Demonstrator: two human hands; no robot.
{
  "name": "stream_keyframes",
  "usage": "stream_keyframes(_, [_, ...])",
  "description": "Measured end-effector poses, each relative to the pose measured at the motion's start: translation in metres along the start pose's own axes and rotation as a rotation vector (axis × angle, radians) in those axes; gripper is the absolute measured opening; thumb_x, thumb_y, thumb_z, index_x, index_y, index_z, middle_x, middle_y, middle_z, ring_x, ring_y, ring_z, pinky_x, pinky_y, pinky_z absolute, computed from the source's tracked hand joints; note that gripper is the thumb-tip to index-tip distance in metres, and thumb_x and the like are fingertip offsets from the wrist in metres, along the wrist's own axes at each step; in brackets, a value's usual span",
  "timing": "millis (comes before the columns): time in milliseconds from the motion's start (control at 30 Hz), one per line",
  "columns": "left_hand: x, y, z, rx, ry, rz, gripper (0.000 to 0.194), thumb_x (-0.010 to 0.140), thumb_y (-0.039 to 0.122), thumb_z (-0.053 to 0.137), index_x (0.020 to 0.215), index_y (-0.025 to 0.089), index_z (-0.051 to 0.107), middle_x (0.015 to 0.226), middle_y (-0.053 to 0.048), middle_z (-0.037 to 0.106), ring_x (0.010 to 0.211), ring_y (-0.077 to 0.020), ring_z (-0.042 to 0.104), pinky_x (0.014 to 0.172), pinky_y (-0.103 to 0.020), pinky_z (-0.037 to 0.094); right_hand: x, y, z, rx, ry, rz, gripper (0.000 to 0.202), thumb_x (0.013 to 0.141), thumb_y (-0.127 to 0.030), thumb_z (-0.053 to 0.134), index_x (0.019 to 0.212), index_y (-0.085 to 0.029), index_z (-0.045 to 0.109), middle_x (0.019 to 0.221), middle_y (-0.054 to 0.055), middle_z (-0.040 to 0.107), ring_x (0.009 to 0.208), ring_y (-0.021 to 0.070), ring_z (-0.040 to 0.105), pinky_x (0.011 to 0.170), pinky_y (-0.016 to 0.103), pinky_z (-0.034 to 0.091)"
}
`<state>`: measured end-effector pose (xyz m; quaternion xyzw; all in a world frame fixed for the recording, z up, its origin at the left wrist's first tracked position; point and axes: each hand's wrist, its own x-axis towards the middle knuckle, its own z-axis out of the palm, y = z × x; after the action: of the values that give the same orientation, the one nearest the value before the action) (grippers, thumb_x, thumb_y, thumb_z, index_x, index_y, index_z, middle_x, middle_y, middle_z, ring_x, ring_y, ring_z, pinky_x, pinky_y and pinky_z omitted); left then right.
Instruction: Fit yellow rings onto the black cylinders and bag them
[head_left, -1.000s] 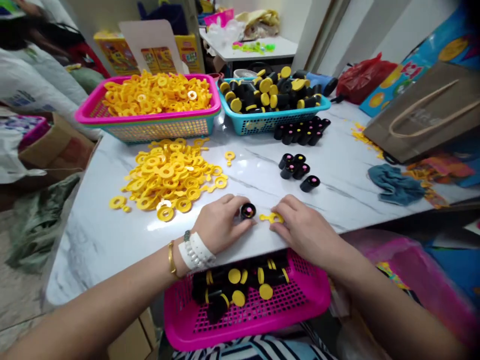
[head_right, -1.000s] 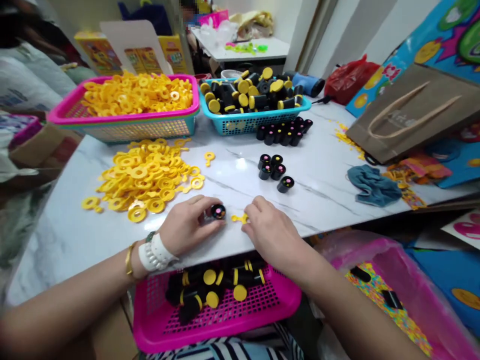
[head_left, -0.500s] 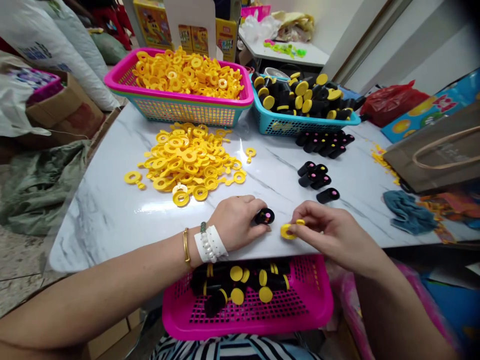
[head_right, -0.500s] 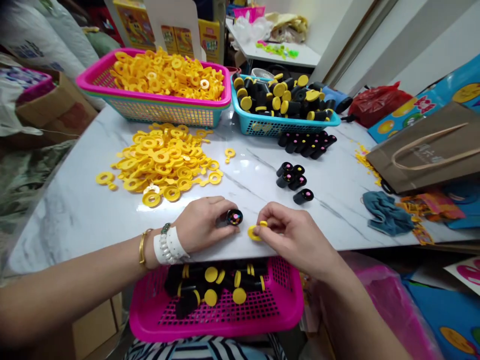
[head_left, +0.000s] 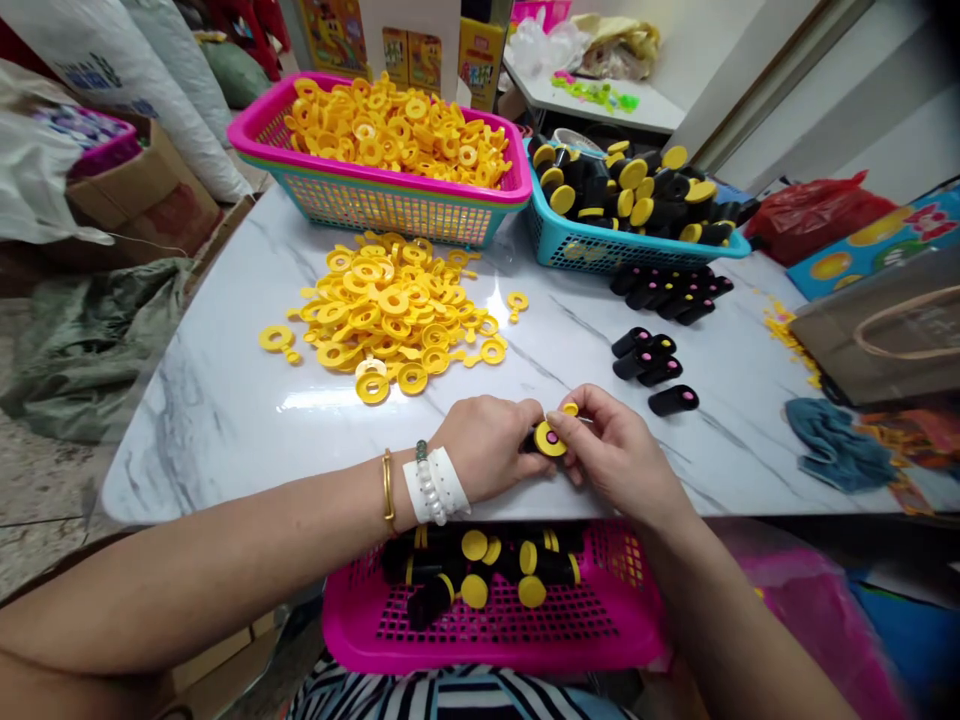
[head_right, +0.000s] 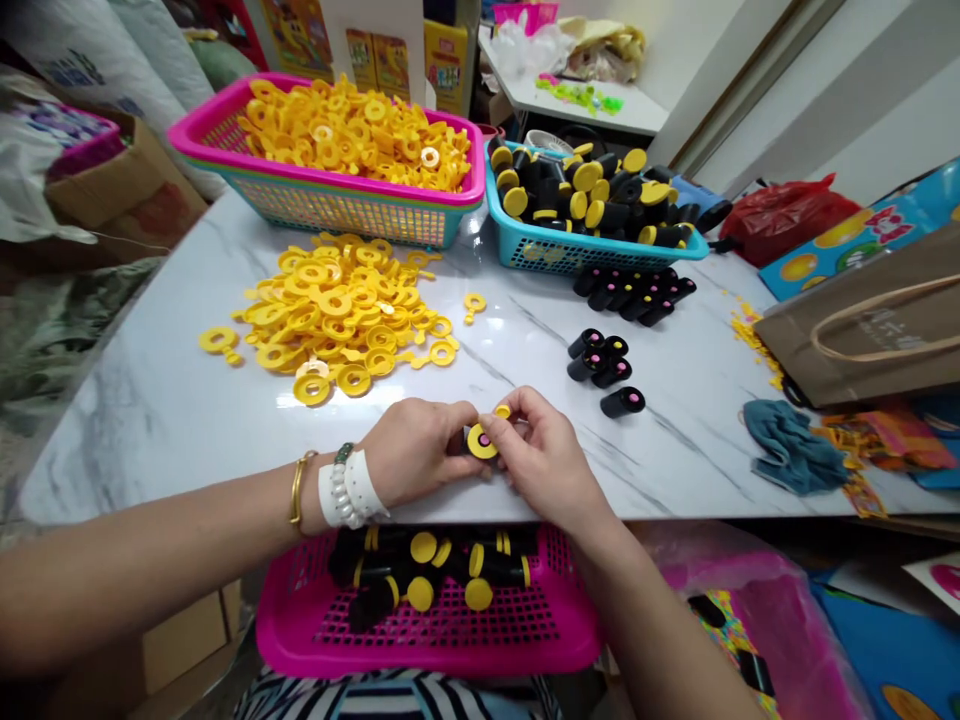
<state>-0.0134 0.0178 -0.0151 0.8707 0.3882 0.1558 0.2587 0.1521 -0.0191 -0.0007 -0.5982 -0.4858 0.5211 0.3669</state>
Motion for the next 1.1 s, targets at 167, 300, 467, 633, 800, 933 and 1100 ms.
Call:
stream_keyframes(167, [0.000,0.004,0.000,-0.041,-0.021,-0.028,0.026,0.080,0.041,0.069,0.087,0.017,0.060,0.065,-0.001,0.064,0.060,-0.0168,0.060,0.052,-0.024,0.036,-0.004,0.005,0.005,-0.041,0.043,-0.059,0.032,0.087,-0.048,0.062,0.084,-0.021,0.045,0.060,-0.007,0.056,0.039,0.0076,0.050,0.036,0.018,0.040])
stream_keyframes(300, [0.002,0.007,-0.010,-0.241,-0.081,-0.093,0.026,0.077,0.039,0.070,0.083,0.016,0.060,0.062,0.000,0.064,0.055,-0.0146,0.060,0.050,-0.023,0.038,-0.006,0.007,0.007,-0.083,0.079,-0.104,0.027,0.088,-0.044,0.060,0.084,-0.022,0.045,0.065,-0.005,0.058,0.042,0.0072,0.050,0.037,0.018,0.040])
stream_keyframes(467, [0.007,0.005,-0.021,-0.749,-0.340,-0.272,0.021,0.091,0.038,0.051,0.085,0.018,0.052,0.058,0.004,0.063,0.040,-0.0088,0.053,0.042,-0.019,0.037,-0.003,0.008,0.004,0.027,0.024,-0.085,0.028,0.087,-0.043,0.062,0.083,-0.022,0.045,0.059,-0.008,0.054,0.040,0.0066,0.049,0.036,0.017,0.038])
stream_keyframes(633, [0.000,0.004,-0.014,-0.666,-0.237,-0.196,0.020,0.091,0.037,0.054,0.091,0.017,0.053,0.061,0.003,0.064,0.045,-0.0090,0.054,0.046,-0.019,0.039,-0.004,0.007,0.006,0.115,0.041,-0.065,0.031,0.083,-0.044,0.068,0.082,-0.021,0.047,0.059,-0.008,0.055,0.038,0.0061,0.048,0.035,0.017,0.038])
stream_keyframes(800, [-0.011,0.007,0.002,-0.380,0.062,-0.040,0.033,0.080,0.036,0.071,0.103,0.016,0.059,0.062,0.003,0.062,0.056,-0.0123,0.057,0.055,-0.023,0.041,-0.006,0.012,0.002,0.197,0.036,-0.122,0.028,0.085,-0.043,0.067,0.082,-0.018,0.055,0.064,-0.004,0.060,0.045,0.0064,0.051,0.043,0.018,0.042])
stream_keyframes(933, [-0.011,0.008,0.007,-0.237,0.125,0.074,0.022,0.081,0.027,0.066,0.101,0.019,0.066,0.079,-0.001,0.066,0.069,-0.0141,0.058,0.066,-0.026,0.042,0.004,0.012,-0.017,0.276,-0.107,-0.025,0.035,0.085,-0.049,0.065,0.076,-0.016,0.056,0.060,-0.002,0.060,0.046,0.0071,0.052,0.045,0.019,0.041])
stream_keyframes(1100, [-0.004,0.008,0.002,-0.255,0.026,0.002,0.012,0.079,0.024,0.066,0.089,0.021,0.072,0.068,0.002,0.061,0.062,-0.0115,0.052,0.059,-0.023,0.035,0.011,-0.004,-0.028,0.008,-0.378,0.121,0.034,0.079,-0.043,0.073,0.085,-0.018,0.051,0.058,-0.004,0.059,0.042,0.0073,0.052,0.040,0.018,0.038])
